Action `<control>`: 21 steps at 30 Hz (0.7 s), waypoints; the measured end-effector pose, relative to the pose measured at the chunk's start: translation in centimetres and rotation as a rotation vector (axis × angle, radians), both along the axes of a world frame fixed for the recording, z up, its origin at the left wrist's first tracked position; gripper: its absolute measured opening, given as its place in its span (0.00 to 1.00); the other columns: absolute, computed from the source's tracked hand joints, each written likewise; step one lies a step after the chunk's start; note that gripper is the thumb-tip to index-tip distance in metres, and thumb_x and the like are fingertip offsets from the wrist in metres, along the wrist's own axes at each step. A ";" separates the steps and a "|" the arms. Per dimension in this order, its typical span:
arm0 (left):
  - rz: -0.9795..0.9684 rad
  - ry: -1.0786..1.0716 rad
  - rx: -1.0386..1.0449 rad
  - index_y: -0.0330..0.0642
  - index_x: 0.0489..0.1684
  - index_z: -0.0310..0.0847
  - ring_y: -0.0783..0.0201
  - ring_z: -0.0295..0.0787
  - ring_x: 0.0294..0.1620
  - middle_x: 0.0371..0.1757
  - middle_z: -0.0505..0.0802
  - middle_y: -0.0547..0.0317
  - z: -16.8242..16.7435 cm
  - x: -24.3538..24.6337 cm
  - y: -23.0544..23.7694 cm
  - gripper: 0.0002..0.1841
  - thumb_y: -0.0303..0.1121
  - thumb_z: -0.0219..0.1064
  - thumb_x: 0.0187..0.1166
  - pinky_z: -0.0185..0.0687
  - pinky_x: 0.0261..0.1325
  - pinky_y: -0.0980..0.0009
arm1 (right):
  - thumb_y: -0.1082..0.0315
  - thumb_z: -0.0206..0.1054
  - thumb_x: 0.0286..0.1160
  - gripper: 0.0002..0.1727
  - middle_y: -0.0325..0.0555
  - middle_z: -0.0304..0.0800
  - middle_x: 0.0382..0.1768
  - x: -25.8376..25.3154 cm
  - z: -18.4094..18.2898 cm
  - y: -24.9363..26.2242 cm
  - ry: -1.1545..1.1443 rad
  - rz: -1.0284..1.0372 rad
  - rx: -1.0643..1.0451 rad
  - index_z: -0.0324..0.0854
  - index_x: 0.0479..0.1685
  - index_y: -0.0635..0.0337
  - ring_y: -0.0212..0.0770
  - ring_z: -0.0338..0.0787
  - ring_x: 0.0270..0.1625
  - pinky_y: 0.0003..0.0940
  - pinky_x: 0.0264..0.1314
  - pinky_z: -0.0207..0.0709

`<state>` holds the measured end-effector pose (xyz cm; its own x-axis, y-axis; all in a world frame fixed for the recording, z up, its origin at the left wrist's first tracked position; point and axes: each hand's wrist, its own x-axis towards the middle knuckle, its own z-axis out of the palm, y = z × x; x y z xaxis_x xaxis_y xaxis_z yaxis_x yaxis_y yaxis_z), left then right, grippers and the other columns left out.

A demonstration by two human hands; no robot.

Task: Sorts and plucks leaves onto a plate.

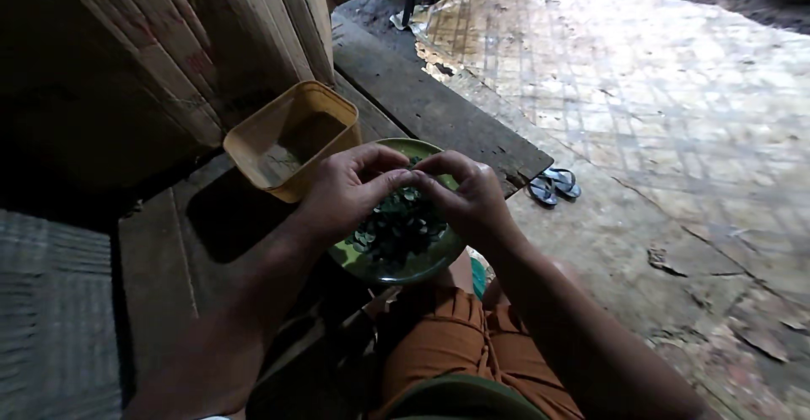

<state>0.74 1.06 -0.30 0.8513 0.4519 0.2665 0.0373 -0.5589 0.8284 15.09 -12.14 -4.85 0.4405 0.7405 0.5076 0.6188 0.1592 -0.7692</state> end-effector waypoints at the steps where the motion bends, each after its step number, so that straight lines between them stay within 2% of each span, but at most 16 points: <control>1: 0.007 -0.009 0.013 0.43 0.46 0.89 0.81 0.87 0.36 0.37 0.93 0.69 -0.3 0.1 -0.1 0.05 0.31 0.72 0.79 0.84 0.43 0.83 | 0.66 0.70 0.79 0.07 0.38 0.92 0.39 0.0 0.0 0.0 -0.003 -0.003 0.000 0.89 0.44 0.60 0.24 0.89 0.43 0.23 0.50 0.82; 3: 0.032 -0.030 0.028 0.43 0.42 0.88 0.81 0.86 0.33 0.34 0.92 0.69 -0.6 0.1 0.0 0.02 0.29 0.72 0.79 0.83 0.40 0.84 | 0.65 0.69 0.80 0.07 0.37 0.92 0.39 0.0 -0.1 -0.1 0.001 -0.013 -0.012 0.89 0.43 0.58 0.24 0.89 0.42 0.22 0.50 0.82; 6: 0.073 -0.041 0.060 0.43 0.42 0.89 0.80 0.87 0.34 0.35 0.92 0.69 -0.1 -0.2 0.4 0.02 0.29 0.72 0.79 0.84 0.41 0.82 | 0.64 0.68 0.81 0.07 0.35 0.92 0.39 0.4 -0.4 -0.3 0.020 -0.030 -0.015 0.89 0.42 0.56 0.23 0.89 0.42 0.23 0.47 0.83; 8: 0.092 0.001 0.106 0.47 0.43 0.90 0.80 0.88 0.37 0.37 0.93 0.71 0.3 -0.4 0.6 0.03 0.33 0.72 0.80 0.85 0.42 0.81 | 0.63 0.69 0.81 0.08 0.35 0.92 0.39 0.6 -0.4 -0.4 0.021 -0.039 -0.013 0.89 0.42 0.57 0.23 0.89 0.42 0.24 0.48 0.83; 11: 0.078 0.067 0.171 0.52 0.53 0.92 0.80 0.89 0.44 0.50 0.93 0.71 0.4 -0.5 0.4 0.10 0.41 0.69 0.82 0.87 0.49 0.78 | 0.62 0.69 0.80 0.08 0.35 0.92 0.38 0.7 -0.4 -0.4 0.011 -0.040 0.002 0.89 0.41 0.56 0.22 0.88 0.40 0.22 0.46 0.83; 13: 0.040 0.047 0.211 0.49 0.57 0.91 0.78 0.89 0.47 0.52 0.92 0.67 0.1 -0.4 0.3 0.13 0.42 0.71 0.81 0.87 0.52 0.78 | 0.63 0.69 0.80 0.07 0.35 0.92 0.38 0.7 -0.4 -0.4 0.010 -0.035 0.007 0.89 0.42 0.56 0.21 0.88 0.41 0.21 0.47 0.82; 14: 0.022 0.029 0.239 0.47 0.56 0.91 0.77 0.89 0.48 0.51 0.92 0.66 -0.1 -0.3 0.2 0.13 0.41 0.72 0.80 0.86 0.54 0.78 | 0.63 0.69 0.80 0.07 0.34 0.92 0.39 0.6 -0.4 -0.5 0.009 -0.033 0.005 0.89 0.42 0.56 0.21 0.89 0.42 0.21 0.47 0.82; 17: 0.028 -0.016 0.307 0.44 0.44 0.90 0.78 0.89 0.44 0.43 0.93 0.65 -0.9 0.0 0.1 0.06 0.35 0.72 0.79 0.85 0.52 0.80 | 0.63 0.69 0.80 0.08 0.36 0.92 0.39 0.5 -0.4 -0.4 -0.002 -0.024 0.000 0.89 0.43 0.57 0.23 0.89 0.42 0.22 0.48 0.82; 21: 0.057 -0.002 0.391 0.42 0.42 0.90 0.77 0.87 0.43 0.40 0.91 0.62 -1.2 0.2 0.3 0.07 0.35 0.68 0.82 0.82 0.51 0.79 | 0.63 0.69 0.81 0.08 0.37 0.92 0.39 0.5 -0.3 -0.3 -0.017 -0.020 -0.022 0.89 0.43 0.58 0.24 0.88 0.41 0.23 0.49 0.82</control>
<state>0.90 1.38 -1.47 0.8273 0.3621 0.4294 0.0757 -0.8294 0.5536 15.55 -12.42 -5.19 0.4468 0.7424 0.4991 0.6347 0.1301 -0.7617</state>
